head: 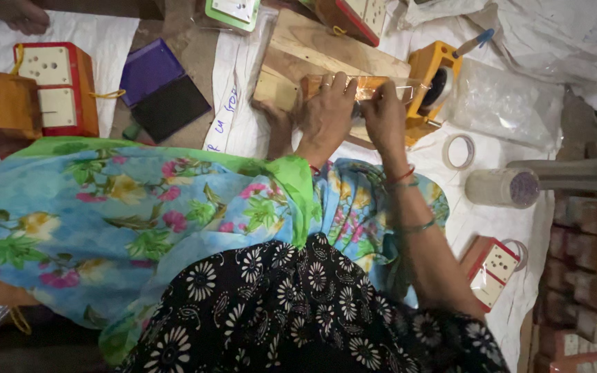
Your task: The person wraps small electrical switch units in clear plastic film using a handheld tape dispenser. They place each unit on a wooden board, pull film from the dispenser, and seal the package before setting it aside.
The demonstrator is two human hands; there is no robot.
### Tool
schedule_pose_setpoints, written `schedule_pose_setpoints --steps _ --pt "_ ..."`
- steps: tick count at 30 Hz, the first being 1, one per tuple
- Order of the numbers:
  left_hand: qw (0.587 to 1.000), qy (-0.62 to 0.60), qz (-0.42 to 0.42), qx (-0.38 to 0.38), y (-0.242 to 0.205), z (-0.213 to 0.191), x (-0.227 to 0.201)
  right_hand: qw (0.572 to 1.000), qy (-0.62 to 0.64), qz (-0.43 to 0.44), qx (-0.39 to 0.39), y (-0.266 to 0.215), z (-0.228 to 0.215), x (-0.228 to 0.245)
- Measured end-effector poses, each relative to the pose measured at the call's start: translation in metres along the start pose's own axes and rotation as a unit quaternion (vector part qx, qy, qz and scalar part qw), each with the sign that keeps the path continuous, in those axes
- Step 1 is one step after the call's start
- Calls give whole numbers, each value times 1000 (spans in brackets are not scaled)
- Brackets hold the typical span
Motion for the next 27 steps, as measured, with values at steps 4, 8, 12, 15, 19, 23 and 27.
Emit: schedule_pose_setpoints --steps 4,8,12,15,19,23,27 --pt "999 -40 -21 5 2 -4 -6 983 96 51 -148 -29 11 -19" --pt "999 -36 -16 -4 13 -15 -6 981 60 61 -175 -38 20 -33" --pt "999 -30 -9 6 9 -16 -13 939 292 79 -161 -43 14 -41" --pt "997 -82 -14 -9 4 -19 -13 927 315 100 -178 -37 -1 -36" --pt "998 -36 23 38 9 -12 0 984 124 -92 -91 -12 1 15" --pt "998 -26 19 45 19 7 34 976 -37 -215 -21 -15 20 34" --pt "999 -30 -3 21 26 7 67 965 -132 -226 -18 -17 25 35"
Point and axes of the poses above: each hand's wrist, its own y-axis towards the middle knuckle, its own z-axis out of the palm, x = y × z, the point moved 7 cm from there along y, towards the middle knuckle, and after that the axes turned 13 degrees about -x, right-handed, at the moved point
